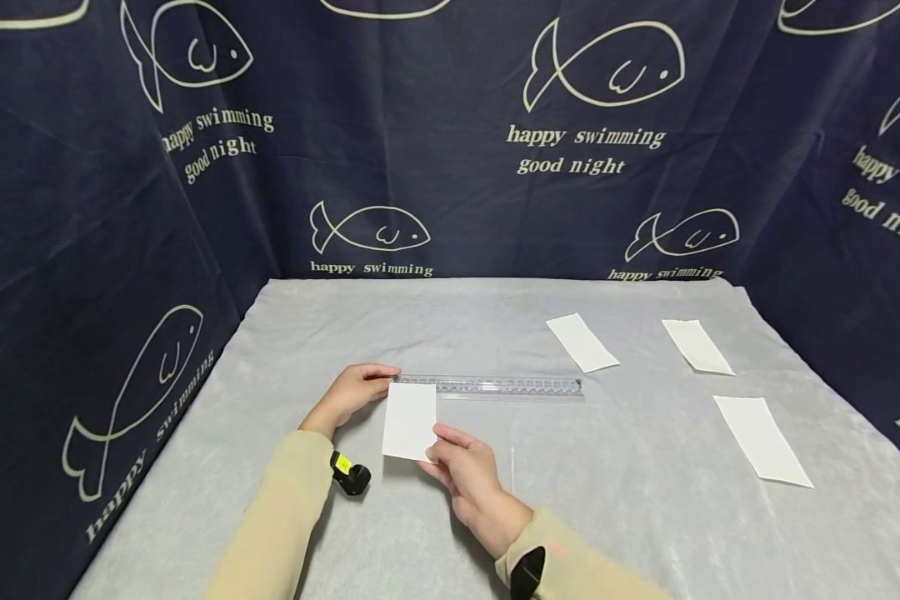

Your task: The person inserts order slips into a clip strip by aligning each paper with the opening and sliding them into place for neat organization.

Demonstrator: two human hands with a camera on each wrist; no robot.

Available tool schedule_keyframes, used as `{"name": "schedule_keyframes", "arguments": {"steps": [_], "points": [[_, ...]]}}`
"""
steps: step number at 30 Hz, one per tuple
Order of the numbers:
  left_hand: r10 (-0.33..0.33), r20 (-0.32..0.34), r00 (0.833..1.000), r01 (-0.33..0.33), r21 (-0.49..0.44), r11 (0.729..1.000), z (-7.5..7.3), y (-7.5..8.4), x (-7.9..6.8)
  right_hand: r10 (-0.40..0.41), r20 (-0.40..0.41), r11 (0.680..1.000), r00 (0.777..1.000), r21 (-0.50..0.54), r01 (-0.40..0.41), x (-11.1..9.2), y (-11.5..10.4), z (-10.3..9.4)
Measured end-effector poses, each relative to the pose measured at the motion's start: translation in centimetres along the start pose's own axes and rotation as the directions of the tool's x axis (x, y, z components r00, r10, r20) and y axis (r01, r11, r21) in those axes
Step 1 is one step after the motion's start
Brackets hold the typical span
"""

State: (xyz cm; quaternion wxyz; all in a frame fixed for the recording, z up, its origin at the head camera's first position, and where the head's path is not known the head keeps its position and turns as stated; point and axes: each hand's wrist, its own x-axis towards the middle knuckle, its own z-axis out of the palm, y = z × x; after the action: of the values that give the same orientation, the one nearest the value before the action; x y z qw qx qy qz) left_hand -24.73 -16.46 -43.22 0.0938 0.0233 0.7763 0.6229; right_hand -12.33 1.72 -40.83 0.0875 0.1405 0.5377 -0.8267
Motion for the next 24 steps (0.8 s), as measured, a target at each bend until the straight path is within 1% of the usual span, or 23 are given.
{"name": "schedule_keyframes", "arguments": {"steps": [6, 14, 19, 24], "points": [[-0.002, 0.002, 1.0, 0.002, -0.009, 1.0, -0.05, -0.19, 0.1, 0.007, 0.011, 1.0, 1.0, -0.014, -0.007, -0.41, 0.13, 0.05], [-0.005, 0.004, 1.0, 0.005, -0.02, 1.0, -0.25, -0.22, 0.17, -0.018, 0.035, 0.999, 0.999, -0.039, 0.019, -0.71, 0.45, -0.43], [-0.014, 0.004, 1.0, 0.014, -0.028, 1.0, -0.21, -0.06, 0.06, 0.018, 0.0, 0.998, 1.0, -0.055, -0.018, -0.69, 0.49, -0.34], [-0.006, 0.007, 1.0, 0.006, -0.036, 0.999, -0.04, -0.08, -0.09, 0.018, 0.002, 0.999, 1.0, -0.043, -0.018, -0.55, 0.58, -0.2]]}}
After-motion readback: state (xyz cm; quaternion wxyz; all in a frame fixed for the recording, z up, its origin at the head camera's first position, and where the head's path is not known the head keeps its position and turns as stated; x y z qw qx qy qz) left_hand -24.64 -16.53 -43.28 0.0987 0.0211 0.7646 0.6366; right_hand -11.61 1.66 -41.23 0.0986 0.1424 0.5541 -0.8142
